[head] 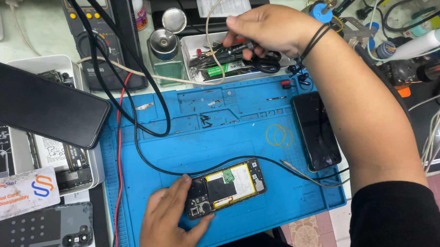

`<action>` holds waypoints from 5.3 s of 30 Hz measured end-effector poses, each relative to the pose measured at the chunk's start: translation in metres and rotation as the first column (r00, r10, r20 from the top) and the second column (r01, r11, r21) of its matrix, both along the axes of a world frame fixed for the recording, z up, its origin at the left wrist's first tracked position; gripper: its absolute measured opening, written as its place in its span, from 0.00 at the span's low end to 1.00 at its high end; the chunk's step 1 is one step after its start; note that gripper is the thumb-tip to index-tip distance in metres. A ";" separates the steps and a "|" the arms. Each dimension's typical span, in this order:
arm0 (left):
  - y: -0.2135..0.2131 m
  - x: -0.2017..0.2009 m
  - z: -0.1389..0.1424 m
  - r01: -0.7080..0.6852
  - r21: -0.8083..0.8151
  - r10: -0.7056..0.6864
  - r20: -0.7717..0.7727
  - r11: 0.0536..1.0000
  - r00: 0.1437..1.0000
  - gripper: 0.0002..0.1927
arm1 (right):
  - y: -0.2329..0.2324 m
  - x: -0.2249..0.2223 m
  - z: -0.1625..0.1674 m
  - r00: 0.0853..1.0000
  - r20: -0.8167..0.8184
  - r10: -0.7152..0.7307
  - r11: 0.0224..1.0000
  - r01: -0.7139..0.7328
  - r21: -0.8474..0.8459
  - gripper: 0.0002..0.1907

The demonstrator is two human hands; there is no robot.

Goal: The person pries open the back cover of a smartphone using a plastic card, then works on the exposed internal components, using a hand tool to manipulate parts near the battery inside the phone body.

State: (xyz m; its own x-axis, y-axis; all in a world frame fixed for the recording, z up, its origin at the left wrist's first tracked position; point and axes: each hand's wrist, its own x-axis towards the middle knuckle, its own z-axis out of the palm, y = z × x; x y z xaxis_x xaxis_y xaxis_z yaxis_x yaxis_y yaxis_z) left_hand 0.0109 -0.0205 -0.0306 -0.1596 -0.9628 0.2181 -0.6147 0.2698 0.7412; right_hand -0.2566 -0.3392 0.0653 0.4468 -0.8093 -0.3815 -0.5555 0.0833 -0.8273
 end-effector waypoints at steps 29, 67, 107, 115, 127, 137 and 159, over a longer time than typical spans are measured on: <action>0.002 0.009 0.007 0.021 0.031 -0.020 -0.030 0.999 0.999 0.43 | 0.025 -0.001 -0.001 0.666 -0.746 -0.018 0.549 -0.617 -0.564 0.09; 0.034 0.017 0.004 0.080 -0.016 -0.081 -0.037 0.997 0.996 0.60 | 0.266 0.060 0.021 0.901 -0.390 0.191 0.548 -0.428 -0.719 0.06; 0.037 0.017 0.006 0.078 0.018 -0.077 -0.041 0.997 0.996 0.58 | 0.264 0.089 0.041 0.690 -0.653 0.312 0.326 -0.724 -0.608 0.15; 0.038 0.016 0.009 0.094 -0.018 -0.094 -0.015 0.995 0.995 0.53 | 0.268 0.081 0.035 0.788 -0.537 0.300 0.528 -0.606 -0.595 0.15; 0.041 0.015 0.002 -0.016 -0.057 0.010 -0.101 0.998 0.995 0.40 | 0.267 0.045 0.003 0.972 -0.200 0.125 0.813 -0.216 -0.541 0.10; 0.041 0.013 0.003 0.022 -0.031 -0.024 -0.051 0.999 0.998 0.69 | 0.265 0.075 0.005 0.945 -0.245 0.216 0.607 -0.327 -0.725 0.07; 0.040 0.022 -0.001 0.042 -0.066 -0.048 -0.087 0.997 0.995 0.67 | 0.265 0.109 0.025 0.897 -0.390 0.208 0.506 -0.440 -0.742 0.06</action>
